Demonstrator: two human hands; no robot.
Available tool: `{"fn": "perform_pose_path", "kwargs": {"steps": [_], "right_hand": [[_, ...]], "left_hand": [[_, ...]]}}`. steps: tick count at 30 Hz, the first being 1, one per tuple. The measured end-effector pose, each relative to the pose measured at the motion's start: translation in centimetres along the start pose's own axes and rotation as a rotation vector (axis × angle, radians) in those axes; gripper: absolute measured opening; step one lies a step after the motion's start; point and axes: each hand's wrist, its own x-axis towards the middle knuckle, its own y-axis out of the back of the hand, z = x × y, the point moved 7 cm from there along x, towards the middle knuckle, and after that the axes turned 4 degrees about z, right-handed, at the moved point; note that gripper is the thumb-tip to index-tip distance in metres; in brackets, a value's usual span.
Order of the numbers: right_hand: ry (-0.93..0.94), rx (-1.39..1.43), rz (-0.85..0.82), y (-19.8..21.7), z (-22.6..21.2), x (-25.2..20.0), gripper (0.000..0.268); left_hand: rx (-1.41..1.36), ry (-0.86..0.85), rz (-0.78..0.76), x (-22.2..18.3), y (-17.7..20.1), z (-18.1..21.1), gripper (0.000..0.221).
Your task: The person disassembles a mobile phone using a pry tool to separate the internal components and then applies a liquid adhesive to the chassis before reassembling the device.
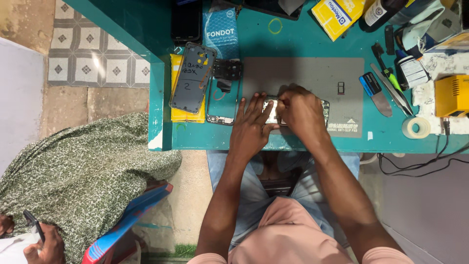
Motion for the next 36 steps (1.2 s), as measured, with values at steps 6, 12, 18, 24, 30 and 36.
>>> {"fn": "perform_pose_path", "kwargs": {"steps": [6, 12, 18, 24, 30, 36], "right_hand": [[-0.065, -0.046, -0.069, -0.6, 1.0, 0.5, 0.025], [-0.233, -0.063, -0.132, -1.3, 2.4, 0.6, 0.035], [-0.176, -0.22, 0.016, -2.1, 2.4, 0.6, 0.025], [-0.31, -0.068, 0.093, -3.8, 3.6, -0.5, 0.025], [-0.333, -0.107, 0.207, -4.5, 2.9, -0.1, 0.017], [-0.265, -0.093, 0.31, -4.8, 1.9, 0.4, 0.021]], "left_hand": [[0.003, 0.006, 0.005, -0.1, -0.1, 0.0, 0.062], [-0.014, 0.002, 0.013, 0.0, 0.1, -0.1, 0.062], [-0.015, -0.006, 0.005, 0.1, 0.2, 0.0, 0.06], [-0.019, -0.01, -0.006, 0.1, 0.1, -0.1, 0.059], [-0.023, -0.013, -0.001, 0.1, 0.2, -0.1, 0.049], [-0.035, 0.008, -0.028, 0.0, -0.1, -0.4, 0.025]]}}
